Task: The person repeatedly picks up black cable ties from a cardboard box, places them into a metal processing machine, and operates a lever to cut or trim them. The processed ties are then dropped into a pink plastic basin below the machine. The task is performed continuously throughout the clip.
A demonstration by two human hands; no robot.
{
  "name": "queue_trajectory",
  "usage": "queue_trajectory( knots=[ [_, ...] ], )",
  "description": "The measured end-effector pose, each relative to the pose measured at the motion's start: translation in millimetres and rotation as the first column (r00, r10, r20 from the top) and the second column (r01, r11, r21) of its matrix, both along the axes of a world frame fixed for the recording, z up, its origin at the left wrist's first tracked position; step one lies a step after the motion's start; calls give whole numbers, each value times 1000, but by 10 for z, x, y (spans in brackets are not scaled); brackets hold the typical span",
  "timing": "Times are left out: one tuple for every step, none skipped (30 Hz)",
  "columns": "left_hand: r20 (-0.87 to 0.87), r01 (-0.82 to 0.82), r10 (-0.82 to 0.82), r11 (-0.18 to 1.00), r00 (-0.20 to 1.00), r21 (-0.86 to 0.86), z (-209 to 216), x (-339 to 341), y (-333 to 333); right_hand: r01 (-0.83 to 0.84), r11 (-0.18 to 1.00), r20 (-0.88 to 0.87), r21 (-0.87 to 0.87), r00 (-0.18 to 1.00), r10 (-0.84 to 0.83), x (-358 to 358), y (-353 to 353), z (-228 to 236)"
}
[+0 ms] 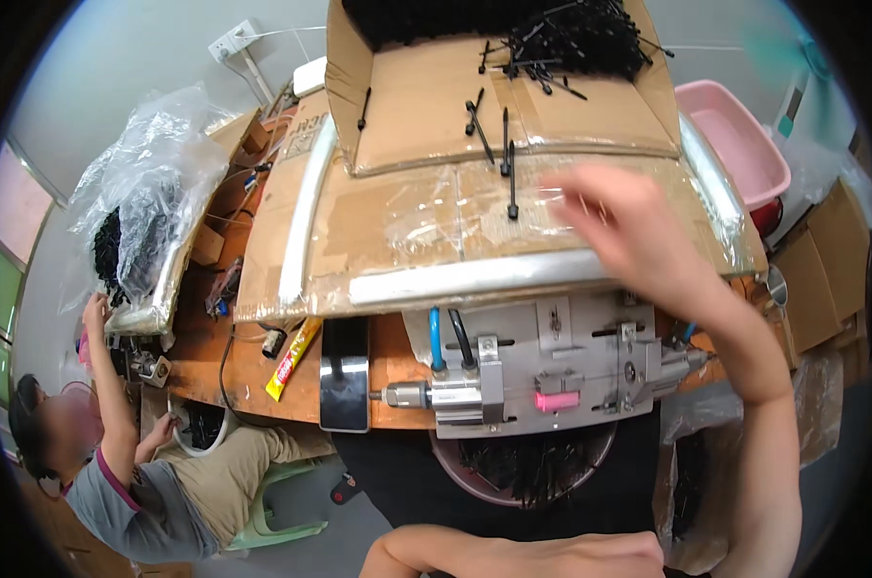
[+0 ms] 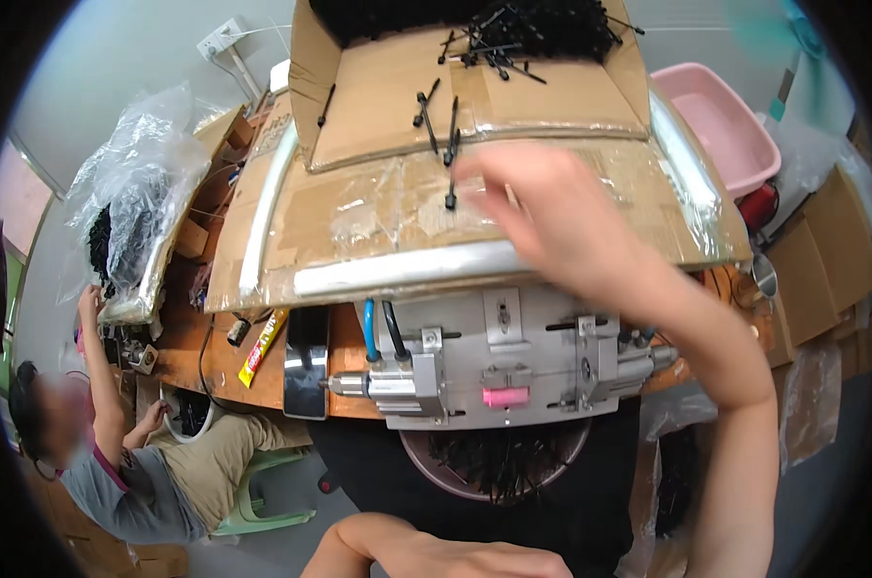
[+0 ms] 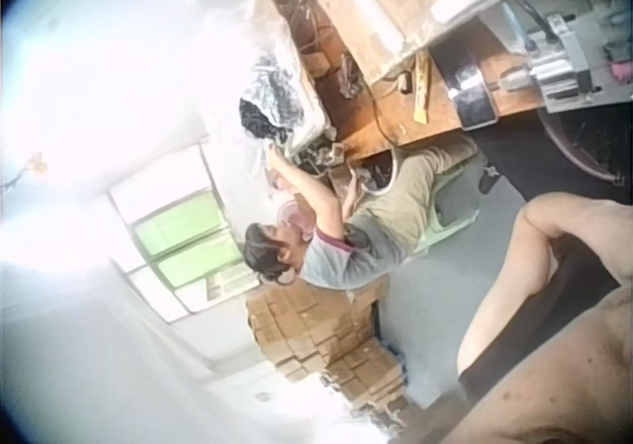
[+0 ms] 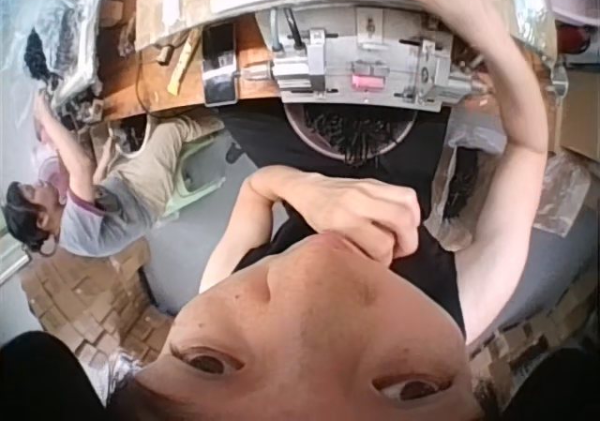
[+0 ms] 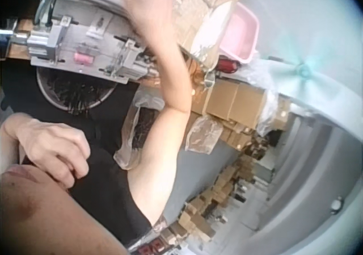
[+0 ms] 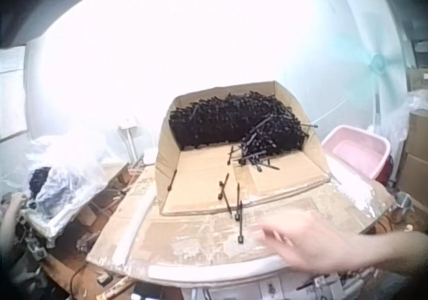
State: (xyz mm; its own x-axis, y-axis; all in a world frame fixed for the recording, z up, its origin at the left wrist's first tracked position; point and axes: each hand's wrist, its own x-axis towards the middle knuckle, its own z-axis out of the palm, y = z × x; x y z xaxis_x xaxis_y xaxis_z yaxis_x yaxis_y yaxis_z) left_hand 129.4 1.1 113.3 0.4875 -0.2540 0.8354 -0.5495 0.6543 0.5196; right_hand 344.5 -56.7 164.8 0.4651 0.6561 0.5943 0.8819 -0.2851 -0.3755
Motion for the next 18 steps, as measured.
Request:
queue_trajectory(
  knots=[
    [-16,10,-10,1000,1000,4,-36,55,21,37,999,121,-14,992,-35,367,137,9],
    [-114,-8,5,1000,994,-19,-41,55,38,59,998,230,-19,972,-53,752,335,-16],
    [-153,-13,-2,995,988,-97,7,52,48,147,988,341,-47,932,-123,1136,527,-82],
    [-186,-36,4,986,983,-166,87,8,61,221,974,449,-56,877,-173,1430,733,-59],
    [-218,-53,-1,969,976,-243,135,-8,77,267,950,485,-164,860,-158,1649,848,6],
    [-130,-46,10,961,991,-273,188,64,102,367,909,575,-199,795,-195,1939,1083,1],
    [-113,-69,37,951,993,-301,155,95,77,416,870,651,-264,743,-158,2129,1263,-27],
    [-92,-77,48,938,995,-337,122,134,54,483,814,724,-324,680,-115,2295,1351,-42],
    [-68,-81,60,926,996,-369,100,167,21,554,748,790,-366,610,-65,2438,1397,-35],
    [-69,-96,75,921,995,-378,101,189,22,557,733,790,-391,612,-43,2566,1411,-40],
    [-71,-100,79,921,994,-377,98,207,30,564,712,788,-418,616,-25,2644,1375,-49],
    [-73,-103,82,920,994,-377,92,223,35,572,690,785,-444,619,-7,2714,1337,-67],
    [-71,-99,78,925,994,-367,86,238,39,562,675,771,-478,637,17,2793,1283,-59],
    [-67,-115,97,929,993,-351,93,234,40,540,671,754,-509,656,44,2777,1281,14],
    [-62,-130,115,932,991,-337,97,235,38,520,663,736,-539,674,69,2757,1271,59],
    [-51,-148,139,934,989,-325,100,240,23,468,712,750,-523,650,123,2784,1233,49],
    [-35,-149,145,941,989,-304,102,231,15,424,722,696,-548,709,112,2725,1195,55],
    [-17,-155,156,947,988,-281,108,224,11,376,735,641,-565,761,103,2617,1149,75]
  ],
)
